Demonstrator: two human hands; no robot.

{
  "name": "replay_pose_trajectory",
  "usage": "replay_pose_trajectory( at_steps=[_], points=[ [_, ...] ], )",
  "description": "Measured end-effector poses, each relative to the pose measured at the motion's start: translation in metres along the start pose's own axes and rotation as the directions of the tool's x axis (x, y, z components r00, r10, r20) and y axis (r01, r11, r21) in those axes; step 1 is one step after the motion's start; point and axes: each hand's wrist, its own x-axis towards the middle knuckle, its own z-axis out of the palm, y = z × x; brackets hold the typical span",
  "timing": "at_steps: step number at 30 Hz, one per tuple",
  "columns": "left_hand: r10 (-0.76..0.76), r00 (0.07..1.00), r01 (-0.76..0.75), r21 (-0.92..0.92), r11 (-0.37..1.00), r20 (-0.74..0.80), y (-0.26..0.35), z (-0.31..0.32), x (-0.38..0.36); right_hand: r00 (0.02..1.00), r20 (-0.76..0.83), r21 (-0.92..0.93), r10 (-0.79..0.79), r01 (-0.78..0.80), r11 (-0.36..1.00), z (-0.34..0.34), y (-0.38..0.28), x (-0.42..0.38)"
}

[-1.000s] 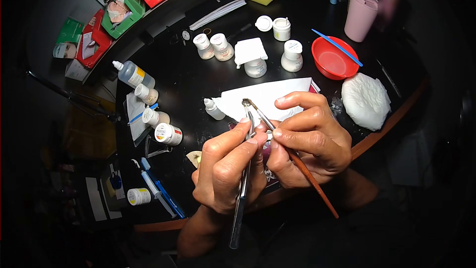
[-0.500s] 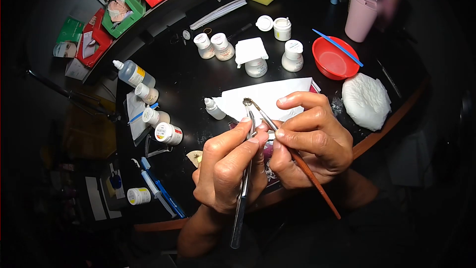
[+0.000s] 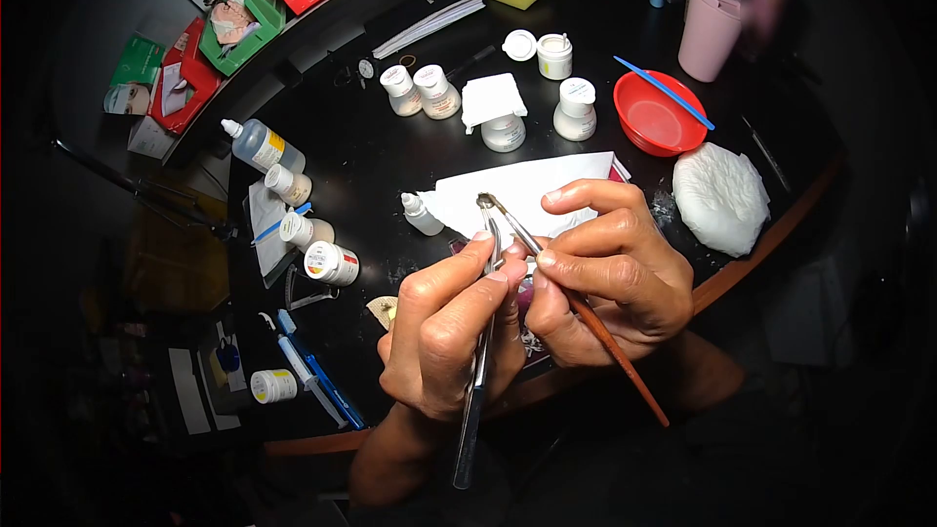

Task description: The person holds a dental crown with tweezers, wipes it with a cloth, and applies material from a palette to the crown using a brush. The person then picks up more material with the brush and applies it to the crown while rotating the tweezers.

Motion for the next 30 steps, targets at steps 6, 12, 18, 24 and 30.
replay_pose_trajectory(
  at_steps=[6, 12, 18, 24, 30],
  points=[
    [0.01, 1.0, -0.01, 0.007, 1.0, 0.01, -0.0004, -0.0007, 0.0003, 1.0, -0.007, 0.001, -0.005, 0.005, 1.0, 0.0005, 0.0011, -0.0009],
    [0.01, 1.0, -0.01, 0.002, 1.0, 0.001, -0.0008, 0.0, -0.0004, 1.0, -0.013, 0.0, -0.002, 0.002, 1.0, 0.0007, 0.0005, -0.0009],
    [0.001, 1.0, -0.001, -0.001, 1.0, 0.005, -0.0005, 0.0002, -0.0009, 1.0, -0.011, 0.006, -0.005, 0.005, 1.0, 0.0003, 0.0002, 0.0001],
    [0.007, 1.0, -0.007, 0.004, 1.0, -0.002, -0.0013, 0.0007, -0.0013, 1.0, -0.02, 0.007, -0.01, 0.01, 1.0, 0.001, 0.0008, -0.0003],
    [0.016, 1.0, -0.016, 0.013, 1.0, 0.008, -0.0008, -0.0003, -0.0005, 1.0, -0.02, 0.009, -0.015, 0.015, 1.0, 0.0008, 0.001, 0.0001]
  ],
)
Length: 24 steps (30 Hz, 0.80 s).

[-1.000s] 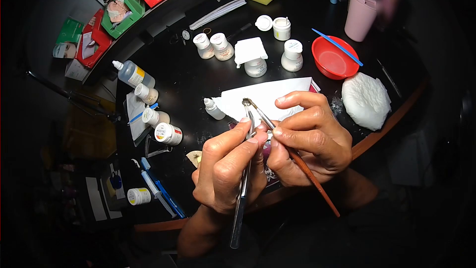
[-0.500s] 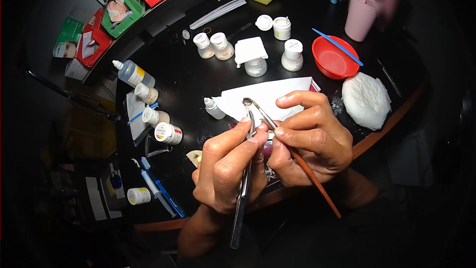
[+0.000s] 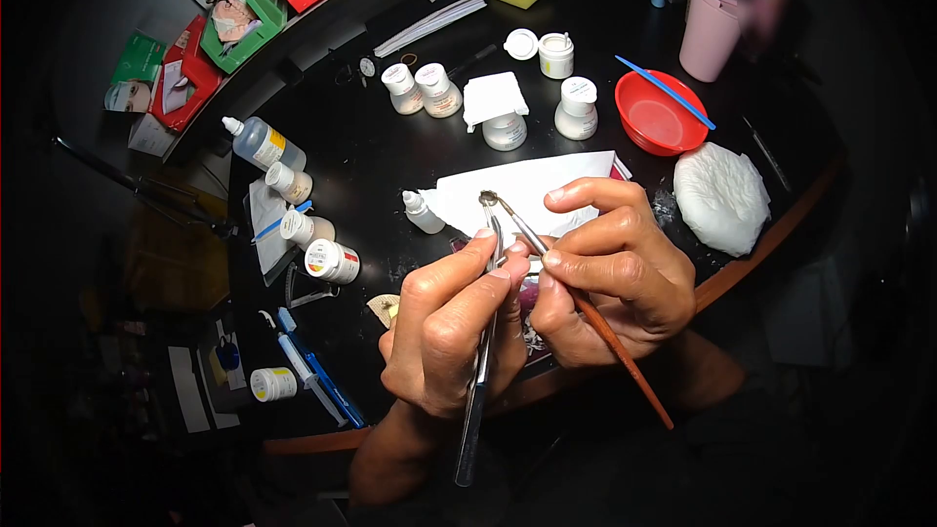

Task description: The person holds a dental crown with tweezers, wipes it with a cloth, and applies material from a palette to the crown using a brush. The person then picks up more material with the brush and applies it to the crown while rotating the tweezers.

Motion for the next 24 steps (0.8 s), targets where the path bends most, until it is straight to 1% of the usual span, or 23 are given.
replay_pose_trajectory(
  at_steps=[7, 10, 12, 15, 16, 17, 18, 19, 20, 21, 22, 23, 24],
  points=[
    [-0.019, 1.0, 0.019, -0.018, 1.0, -0.002, 0.0, 0.001, -0.002, 1.0, -0.01, 0.005, 0.001, -0.001, 1.0, 0.001, 0.001, -0.001],
    [-0.022, 1.0, 0.022, -0.016, 1.0, -0.004, -0.001, 0.001, -0.002, 1.0, 0.014, 0.008, 0.017, -0.018, 1.0, -0.002, -0.001, -0.001],
    [-0.033, 0.999, 0.033, -0.03, 0.999, -0.011, -0.001, 0.002, -0.003, 1.0, -0.018, 0.009, 0.006, -0.006, 1.0, -0.001, -0.001, 0.001],
    [-0.205, 0.977, 0.192, -0.18, 0.965, -0.057, -0.004, 0.004, -0.006, 0.997, -0.067, 0.046, 0.026, -0.023, 0.999, -0.004, 0.001, 0.001],
    [-0.279, 0.96, 0.259, -0.281, 0.924, -0.033, -0.004, 0.004, -0.003, 0.995, -0.103, 0.056, 0.016, -0.01, 0.998, -0.007, 0.004, 0.0],
    [-0.31, 0.95, 0.305, -0.302, 0.903, 0.03, -0.006, -0.001, 0.0, 0.99, -0.139, 0.065, 0.005, 0.004, 0.998, -0.01, 0.007, -0.001],
    [-0.411, 0.911, 0.384, -0.417, 0.824, 0.027, -0.004, 0.0, 0.003, 0.981, -0.194, 0.067, -0.027, 0.041, 0.997, -0.013, 0.014, 0.0],
    [-0.508, 0.86, 0.45, -0.525, 0.723, 0.038, -0.003, 0.001, 0.007, 0.981, -0.193, 0.026, -0.01, 0.016, 1.0, -0.023, 0.016, 0.002],
    [-0.53, 0.844, 0.487, -0.537, 0.689, 0.084, -0.005, -0.003, 0.01, 0.981, -0.192, -0.014, 0.007, -0.01, 1.0, -0.034, 0.018, 0.004],
    [-0.555, 0.821, 0.512, -0.603, 0.612, 0.134, -0.01, -0.005, 0.009, 0.981, -0.191, -0.055, 0.024, -0.035, 0.998, -0.044, 0.019, 0.006],
    [-0.566, 0.811, 0.515, -0.638, 0.572, 0.148, -0.014, -0.006, 0.009, 0.976, -0.137, -0.097, 0.168, -0.181, 0.979, -0.061, 0.012, 0.008],
    [-0.575, 0.802, 0.517, -0.671, 0.532, 0.162, -0.018, -0.006, 0.009, 0.94, -0.135, -0.112, 0.312, -0.327, 0.938, -0.075, 0.008, 0.008],
    [-0.59, 0.787, 0.526, -0.695, 0.49, 0.18, -0.02, -0.007, 0.01, 0.929, -0.146, -0.191, 0.34, -0.363, 0.912, -0.088, 0.008, 0.009]
  ],
)
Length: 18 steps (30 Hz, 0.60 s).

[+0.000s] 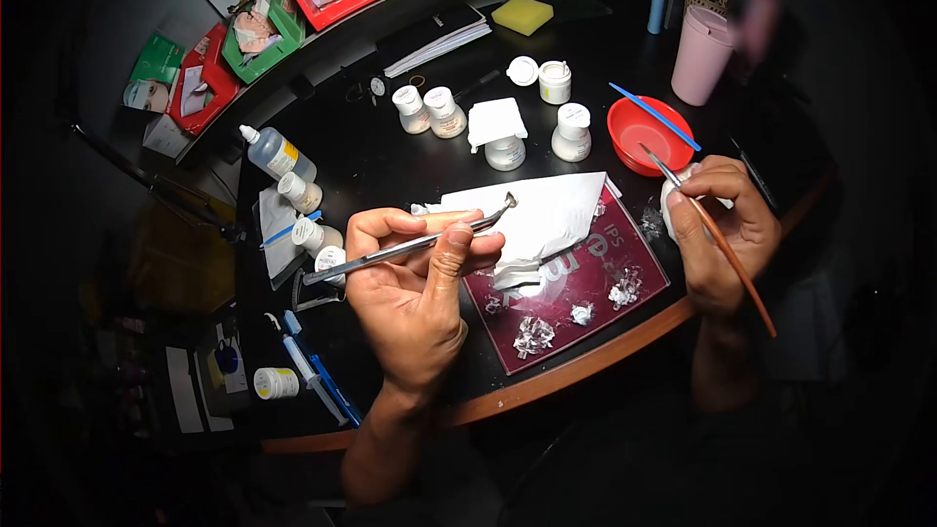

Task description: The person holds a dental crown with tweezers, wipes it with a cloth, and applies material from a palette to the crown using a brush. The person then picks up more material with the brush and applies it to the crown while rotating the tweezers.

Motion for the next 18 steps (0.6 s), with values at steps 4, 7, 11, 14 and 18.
replay_pose_trajectory(
  at_steps=[4, 7, 11, 14, 18],
  points=[
    [-0.11, 0.994, 0.112, -0.129, 0.985, 0.022, 0.001, -0.004, 0.004, 0.997, -0.015, -0.372, 0.076, -0.076, 0.925, -0.051, 0.02, -0.005],
    [-0.165, 0.985, 0.172, -0.215, 0.961, 0.053, 0.002, -0.005, 0.005, 1.0, 0.02, -0.489, -0.007, 0.016, 0.872, -0.073, 0.036, -0.014],
    [-0.17, 0.979, 0.199, -0.345, 0.917, 0.114, -0.004, -0.013, 0.007, 0.991, -0.016, -0.445, 0.135, -0.128, 0.886, -0.084, 0.045, -0.026],
    [-0.186, 0.966, 0.246, -0.428, 0.87, 0.178, -0.007, -0.02, 0.008, 0.993, -0.031, -0.217, 0.112, -0.116, 0.969, -0.086, 0.047, -0.028],
    [-0.185, 0.959, 0.272, -0.508, 0.817, 0.216, -0.005, -0.022, 0.009, 0.998, -0.05, -0.038, 0.048, -0.05, 0.998, -0.074, 0.03, -0.028]
  ],
)
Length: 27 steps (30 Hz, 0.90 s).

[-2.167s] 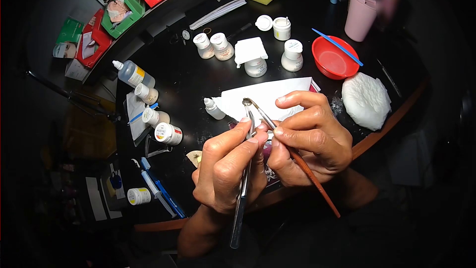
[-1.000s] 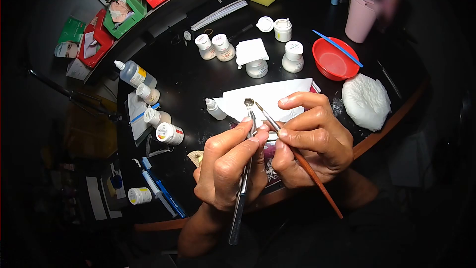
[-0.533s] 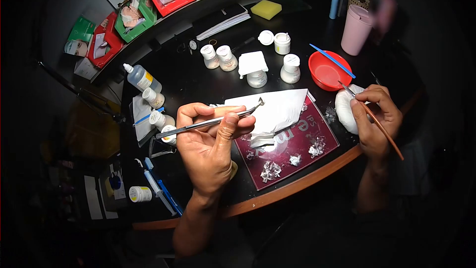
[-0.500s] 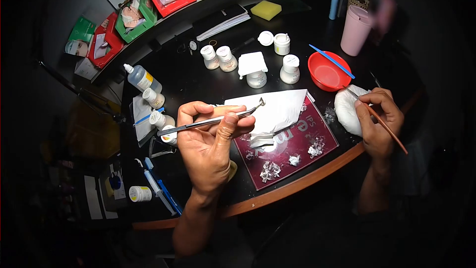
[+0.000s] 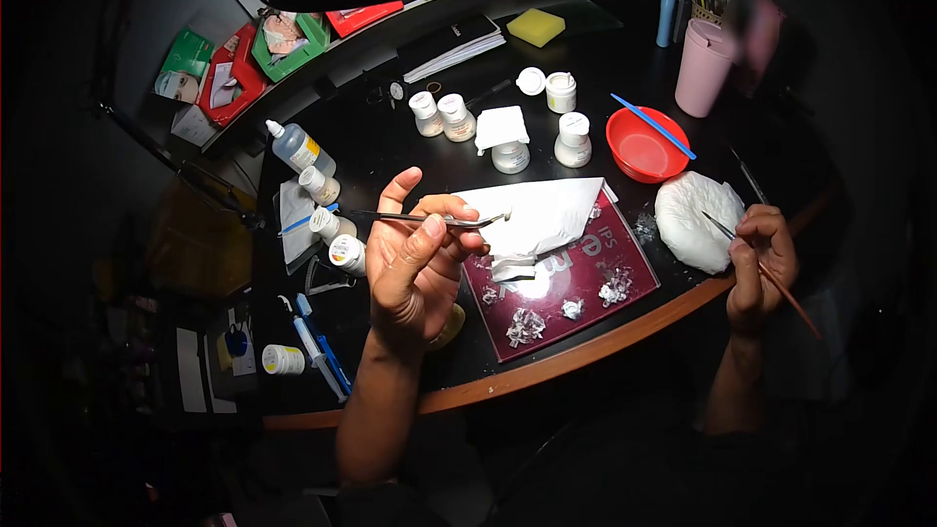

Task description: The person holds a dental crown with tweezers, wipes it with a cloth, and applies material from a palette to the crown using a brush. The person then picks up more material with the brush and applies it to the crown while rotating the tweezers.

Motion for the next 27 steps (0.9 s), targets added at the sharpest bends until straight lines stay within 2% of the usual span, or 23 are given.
replay_pose_trajectory(
  at_steps=[2, 5, 9, 12, 13, 15, 17, 18, 20, 21, 23, 25, 26, 27],
  points=[
    [-0.001, 1.0, 0.001, -0.02, 1.0, 0.014, 0.0, 0.0, 0.0, 1.0, 0.003, 0.008, -0.001, 0.001, 1.0, 0.007, -0.009, -0.004],
    [-0.011, 1.0, 0.012, -0.047, 0.999, 0.018, 0.001, 0.0, 0.0, 0.988, 0.148, 0.098, -0.053, 0.038, 0.994, 0.021, -0.02, -0.002],
    [-0.018, 1.0, 0.019, -0.064, 0.998, 0.014, 0.001, -0.001, -0.001, 0.924, 0.268, 0.369, -0.273, 0.163, 0.915, 0.056, -0.037, 0.024],
    [-0.01, 1.0, 0.012, -0.073, 0.997, 0.024, 0.001, -0.006, 0.0, 0.784, 0.25, 0.451, -0.568, 0.424, 0.785, 0.083, -0.051, 0.055],
    [-0.003, 1.0, 0.005, -0.067, 0.998, 0.023, 0.003, -0.006, 0.001, 0.785, 0.291, 0.419, -0.547, 0.409, 0.811, 0.087, -0.059, 0.061],
    [0.0, 1.0, 0.001, -0.066, 0.998, 0.008, 0.004, -0.007, 0.002, 0.752, 0.26, 0.444, -0.606, 0.464, 0.766, 0.099, -0.056, 0.075],
    [-0.006, 1.0, 0.007, -0.094, 0.996, 0.012, 0.005, -0.012, 0.003, 0.752, 0.297, 0.46, -0.588, 0.427, 0.778, 0.104, -0.045, 0.083],
    [0.003, 1.0, -0.003, -0.076, 0.997, 0.0, 0.007, -0.013, 0.004, 0.788, 0.346, 0.444, -0.51, 0.341, 0.828, 0.101, -0.042, 0.074],
    [0.001, 0.999, -0.002, -0.037, 0.999, -0.044, 0.011, -0.013, 0.006, 0.891, 0.362, 0.427, -0.275, 0.104, 0.898, 0.097, -0.038, 0.053],
    [0.0, 0.998, -0.001, -0.008, 1.0, -0.067, 0.014, -0.013, 0.006, 0.911, 0.398, 0.415, -0.109, -0.073, 0.907, 0.091, -0.037, 0.038],
    [0.015, 0.993, -0.01, 0.049, 0.999, -0.115, 0.016, -0.013, 0.005, 0.9, 0.436, 0.303, -0.03, -0.115, 0.946, 0.084, -0.024, 0.009],
    [0.009, 0.997, -0.005, 0.05, 0.999, -0.082, 0.018, -0.016, 0.006, 0.878, 0.477, 0.212, -0.044, -0.067, 0.975, 0.082, -0.018, -0.02],
    [0.035, 0.994, -0.017, 0.173, 0.985, -0.102, 0.016, -0.015, 0.005, 0.881, 0.474, 0.196, 0.004, -0.109, 0.974, 0.082, -0.023, -0.035],
    [0.057, 0.992, -0.021, 0.294, 0.956, -0.114, 0.015, -0.015, 0.004, 0.865, 0.49, 0.198, -0.111, 0.013, 0.98, 0.086, -0.025, -0.041]
  ],
)
